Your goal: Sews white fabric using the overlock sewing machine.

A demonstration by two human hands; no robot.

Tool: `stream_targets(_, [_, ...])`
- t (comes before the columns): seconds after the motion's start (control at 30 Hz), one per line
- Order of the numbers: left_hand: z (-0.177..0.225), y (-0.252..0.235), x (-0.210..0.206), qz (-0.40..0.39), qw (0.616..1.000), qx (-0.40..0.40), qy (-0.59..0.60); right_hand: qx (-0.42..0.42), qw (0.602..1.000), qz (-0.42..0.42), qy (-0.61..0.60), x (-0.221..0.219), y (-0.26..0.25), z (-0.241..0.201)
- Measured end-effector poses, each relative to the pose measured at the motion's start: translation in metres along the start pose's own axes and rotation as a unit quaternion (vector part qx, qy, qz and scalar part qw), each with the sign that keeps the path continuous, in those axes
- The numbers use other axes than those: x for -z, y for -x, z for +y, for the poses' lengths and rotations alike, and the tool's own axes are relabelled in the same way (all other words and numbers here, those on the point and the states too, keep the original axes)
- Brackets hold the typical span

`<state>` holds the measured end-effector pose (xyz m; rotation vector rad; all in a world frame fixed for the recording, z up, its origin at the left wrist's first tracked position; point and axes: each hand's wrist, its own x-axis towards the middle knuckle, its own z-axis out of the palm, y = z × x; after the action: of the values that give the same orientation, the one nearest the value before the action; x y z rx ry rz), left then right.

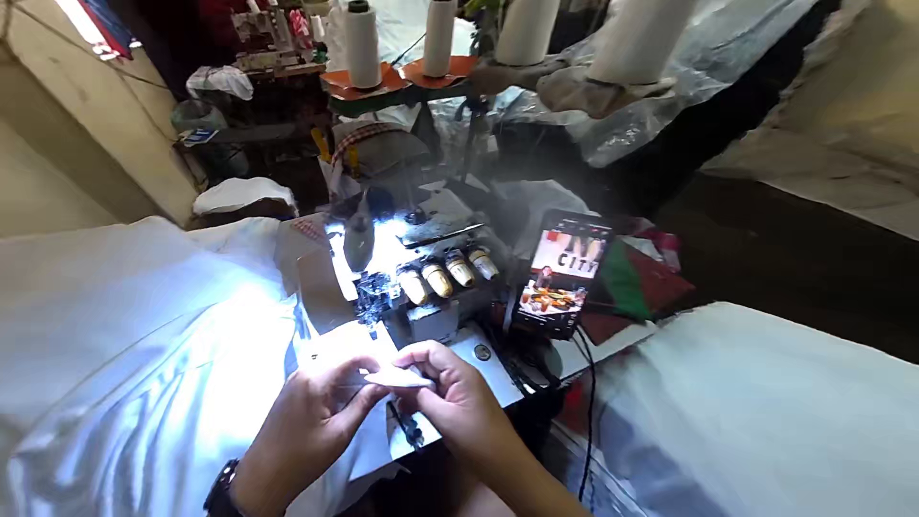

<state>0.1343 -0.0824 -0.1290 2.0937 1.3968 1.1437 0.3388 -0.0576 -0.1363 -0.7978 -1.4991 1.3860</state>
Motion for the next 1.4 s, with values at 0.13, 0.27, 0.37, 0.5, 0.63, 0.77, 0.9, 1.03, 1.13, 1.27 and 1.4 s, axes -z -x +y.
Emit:
stream_targets(0.13, [0.011, 0.003, -0.003, 0.015, 1.0, -0.007, 0.007, -0.044, 0.999, -0.002, -0.03, -0.002, 0.01, -0.001])
stream_targets(0.27, [0.014, 0.008, -0.005, 0.041, 0.998, 0.023, -0.034, -0.034, 0.999, -0.027, -0.004, -0.002, 0.023, 0.001])
stream_targets(0.37, [0.013, 0.014, -0.006, 0.052, 0.998, 0.008, -0.042, -0.04, 0.998, -0.055, -0.003, -0.001, 0.03, 0.002])
stream_targets(0.5, [0.022, 0.016, -0.009, 0.1, 0.994, -0.014, -0.034, -0.04, 0.999, -0.032, 0.004, -0.006, 0.022, 0.004])
stream_targets(0.63, [-0.001, -0.002, -0.015, 0.152, 0.975, 0.055, -0.155, 0.014, 0.976, 0.05, 0.21, -0.004, -0.011, 0.026])
stream_targets(0.77, [-0.022, -0.018, -0.025, 0.107, 0.97, 0.136, -0.173, 0.011, 0.977, 0.074, 0.202, 0.006, -0.025, 0.041])
stream_targets(0.9, [-0.016, -0.018, -0.03, 0.109, 0.966, 0.147, -0.182, -0.057, 0.994, 0.04, 0.086, 0.012, -0.019, 0.037])
stream_targets(1.03, [-0.015, -0.02, -0.03, 0.108, 0.968, 0.152, -0.17, -0.028, 0.991, 0.062, 0.113, 0.005, -0.018, 0.044])
stream_targets(1.13, [-0.017, -0.022, -0.029, 0.103, 0.968, 0.167, -0.157, -0.016, 0.989, 0.079, 0.127, 0.004, -0.017, 0.044])
stream_targets(1.27, [-0.016, -0.015, -0.03, 0.104, 0.97, 0.167, -0.144, -0.048, 0.993, 0.074, 0.075, 0.003, -0.002, 0.046])
stream_targets(1.4, [-0.011, -0.006, -0.038, 0.122, 0.967, 0.111, -0.194, -0.037, 0.995, 0.076, 0.053, -0.004, 0.015, 0.054])
